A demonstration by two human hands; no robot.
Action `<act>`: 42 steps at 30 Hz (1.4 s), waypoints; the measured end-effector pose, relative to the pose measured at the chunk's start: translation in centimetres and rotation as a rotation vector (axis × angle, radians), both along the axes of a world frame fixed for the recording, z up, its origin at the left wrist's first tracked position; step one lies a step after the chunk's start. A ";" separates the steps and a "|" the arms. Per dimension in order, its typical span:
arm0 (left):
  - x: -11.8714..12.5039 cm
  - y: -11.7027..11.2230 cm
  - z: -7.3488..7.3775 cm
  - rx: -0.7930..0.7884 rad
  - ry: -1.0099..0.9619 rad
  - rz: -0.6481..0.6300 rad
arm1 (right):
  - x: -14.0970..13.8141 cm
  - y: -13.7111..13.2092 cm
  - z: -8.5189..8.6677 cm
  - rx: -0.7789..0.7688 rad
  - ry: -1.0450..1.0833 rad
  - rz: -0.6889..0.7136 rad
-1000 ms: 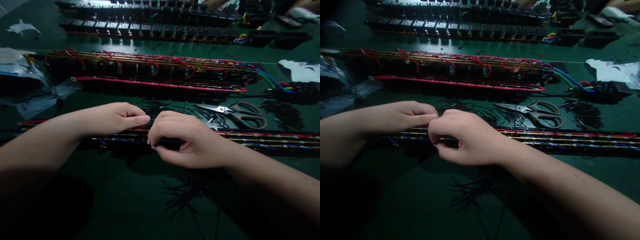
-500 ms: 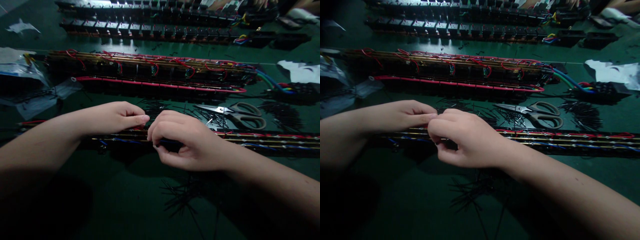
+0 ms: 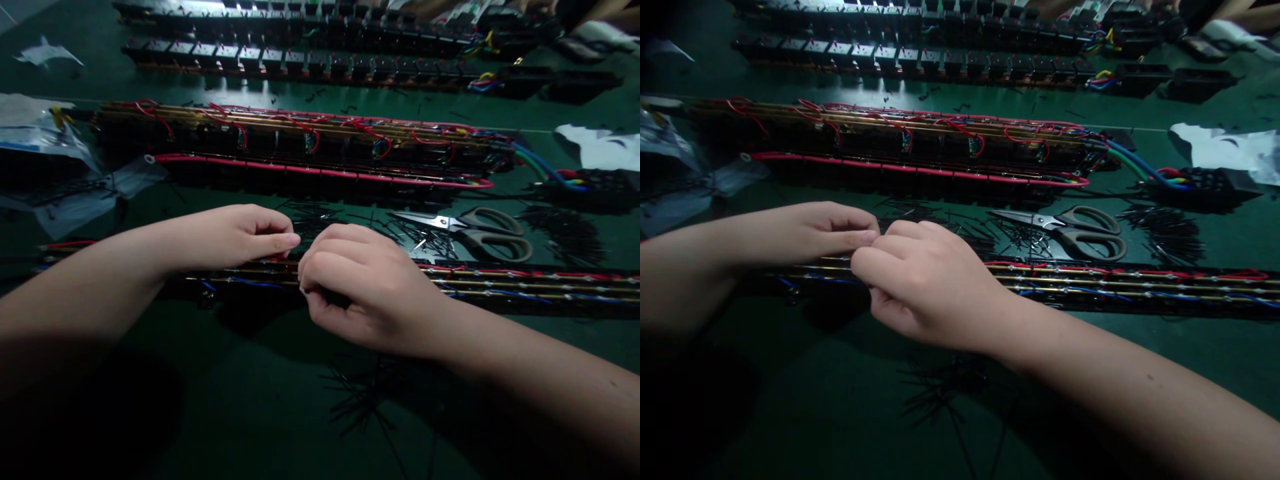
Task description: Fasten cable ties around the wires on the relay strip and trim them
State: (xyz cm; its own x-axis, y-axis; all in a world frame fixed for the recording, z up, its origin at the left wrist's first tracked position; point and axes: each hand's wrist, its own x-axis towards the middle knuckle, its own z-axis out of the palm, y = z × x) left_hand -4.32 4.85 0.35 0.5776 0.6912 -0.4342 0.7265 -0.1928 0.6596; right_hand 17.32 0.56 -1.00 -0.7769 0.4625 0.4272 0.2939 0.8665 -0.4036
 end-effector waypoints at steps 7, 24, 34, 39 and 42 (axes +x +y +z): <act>0.1 0.2 -0.1 -0.015 -0.031 0.020 | -0.7 0.0 -1.0 0.045 0.030 -0.045; -0.2 0.2 -0.1 -0.175 -0.199 0.132 | -0.6 0.1 -1.5 0.014 0.039 -0.033; -0.9 0.4 -0.4 -0.192 -0.240 0.137 | -0.6 0.2 -1.5 -0.006 0.049 -0.032; -1.1 0.6 -0.7 -0.219 -0.294 0.157 | -0.5 0.2 -1.5 -0.014 0.051 -0.039; -1.1 0.6 -0.7 -0.223 -0.285 0.141 | -0.5 0.2 -1.4 -0.025 0.047 -0.056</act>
State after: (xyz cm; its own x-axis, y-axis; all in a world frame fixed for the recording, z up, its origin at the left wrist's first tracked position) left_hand -5.42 5.48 -0.31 0.6027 0.6793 -0.4187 0.5171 0.0671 0.8533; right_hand 16.86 0.72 -2.44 -0.7287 0.5156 0.4507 0.3219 0.8388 -0.4391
